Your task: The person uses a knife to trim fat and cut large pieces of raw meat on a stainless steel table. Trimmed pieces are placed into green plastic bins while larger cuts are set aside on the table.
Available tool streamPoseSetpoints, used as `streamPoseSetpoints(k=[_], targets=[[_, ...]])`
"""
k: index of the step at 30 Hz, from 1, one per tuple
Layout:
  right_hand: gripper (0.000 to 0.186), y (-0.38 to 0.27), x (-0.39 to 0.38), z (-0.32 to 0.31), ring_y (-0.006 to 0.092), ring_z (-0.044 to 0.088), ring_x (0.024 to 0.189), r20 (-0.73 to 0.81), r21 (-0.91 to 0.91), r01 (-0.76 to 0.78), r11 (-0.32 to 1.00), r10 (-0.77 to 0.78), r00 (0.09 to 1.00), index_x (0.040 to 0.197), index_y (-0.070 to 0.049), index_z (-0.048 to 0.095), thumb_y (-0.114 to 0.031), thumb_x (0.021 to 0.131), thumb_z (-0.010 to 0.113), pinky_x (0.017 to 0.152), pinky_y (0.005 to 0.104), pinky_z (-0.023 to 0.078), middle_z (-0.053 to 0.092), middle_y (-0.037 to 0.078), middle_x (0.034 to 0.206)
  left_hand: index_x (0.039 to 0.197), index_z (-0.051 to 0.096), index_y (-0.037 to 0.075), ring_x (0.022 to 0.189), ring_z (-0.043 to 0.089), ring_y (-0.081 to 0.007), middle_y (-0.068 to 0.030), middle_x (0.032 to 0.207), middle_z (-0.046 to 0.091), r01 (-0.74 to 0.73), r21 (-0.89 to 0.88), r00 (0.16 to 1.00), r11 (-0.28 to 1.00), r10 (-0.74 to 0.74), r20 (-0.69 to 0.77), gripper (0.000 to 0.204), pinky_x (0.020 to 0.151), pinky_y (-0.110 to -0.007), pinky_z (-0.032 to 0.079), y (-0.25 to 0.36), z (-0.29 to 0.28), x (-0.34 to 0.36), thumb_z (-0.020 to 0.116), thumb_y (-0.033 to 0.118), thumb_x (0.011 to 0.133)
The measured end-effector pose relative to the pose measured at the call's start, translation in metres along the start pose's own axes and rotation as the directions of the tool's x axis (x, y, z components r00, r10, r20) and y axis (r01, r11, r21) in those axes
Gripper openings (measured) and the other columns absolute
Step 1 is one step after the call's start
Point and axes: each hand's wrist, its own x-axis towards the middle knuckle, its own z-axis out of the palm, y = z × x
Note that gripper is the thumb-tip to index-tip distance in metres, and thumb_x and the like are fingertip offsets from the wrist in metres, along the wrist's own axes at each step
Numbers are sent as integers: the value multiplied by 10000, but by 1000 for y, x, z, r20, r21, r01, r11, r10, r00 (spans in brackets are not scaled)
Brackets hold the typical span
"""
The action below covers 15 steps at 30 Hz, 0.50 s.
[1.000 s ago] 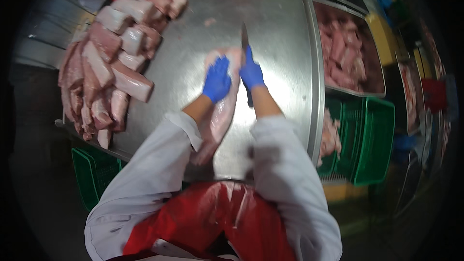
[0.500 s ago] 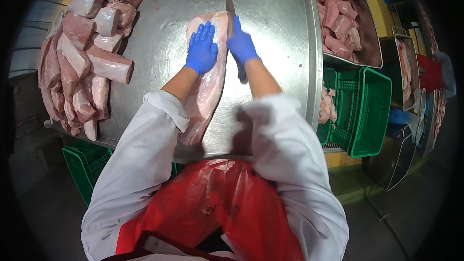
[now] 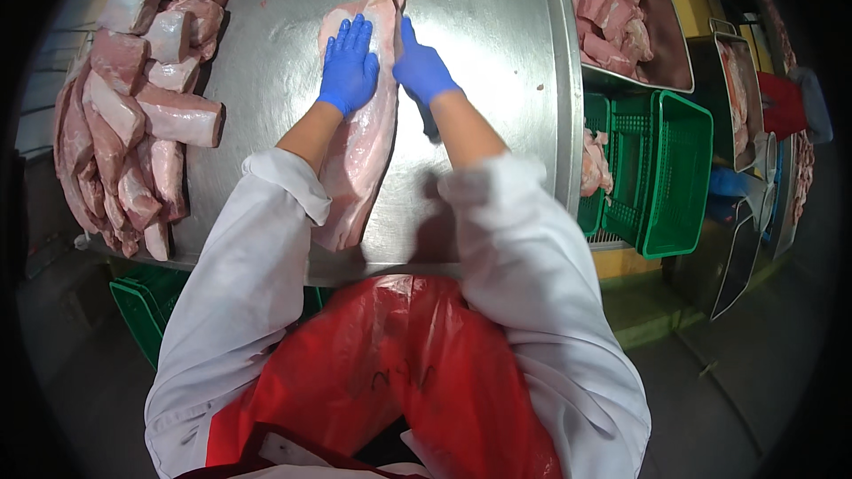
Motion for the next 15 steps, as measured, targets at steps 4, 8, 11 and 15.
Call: streamPoseSetpoints(k=[4, 8, 11, 15], targets=[[843, 3, -7, 8, 441, 663, 955, 54, -2, -35, 999, 35, 998, 1558, -104, 20, -100, 858, 489, 864, 465, 518, 654, 323, 1031, 1518, 296, 38, 1484, 190, -362, -187, 1589, 247, 0, -7, 997, 1000, -1, -71, 622, 1198, -512, 124, -3, 11, 0, 431, 266, 956], [857, 30, -93, 57, 474, 653, 907, -6, -7, 36, 999, -36, 999, 1565, -125, -15, -105, 869, 486, 836, 495, 507, 634, 365, 991, 1515, 290, 16, 1489, 177, -352, -200, 1586, 245, 11, -12, 996, 1000, -12, -86, 620, 1206, -493, 115, -5, 12, -6, 403, 270, 961], [845, 35, -108, 74, 481, 655, 870, -68, -13, 30, 999, -31, 997, 1571, -145, 4, -126, 877, 487, 806, 489, 513, 641, 363, 958, 1519, 269, 10, 1493, 150, -363, -202, 1592, 220, -31, -20, 997, 999, 30, -68, 637, 1203, -513, 107, -5, 9, -13, 415, 252, 948], [818, 30, -70, 61, 457, 668, 869, -95, -85, 10, 996, -18, 995, 1572, -154, 26, -126, 884, 466, 800, 474, 518, 649, 351, 957, 1536, 239, 45, 1489, 110, -419, -225, 1606, 139, -144, -22, 989, 989, 145, 21, 714, 1196, -544, 106, 1, -8, -67, 483, 223, 889]])
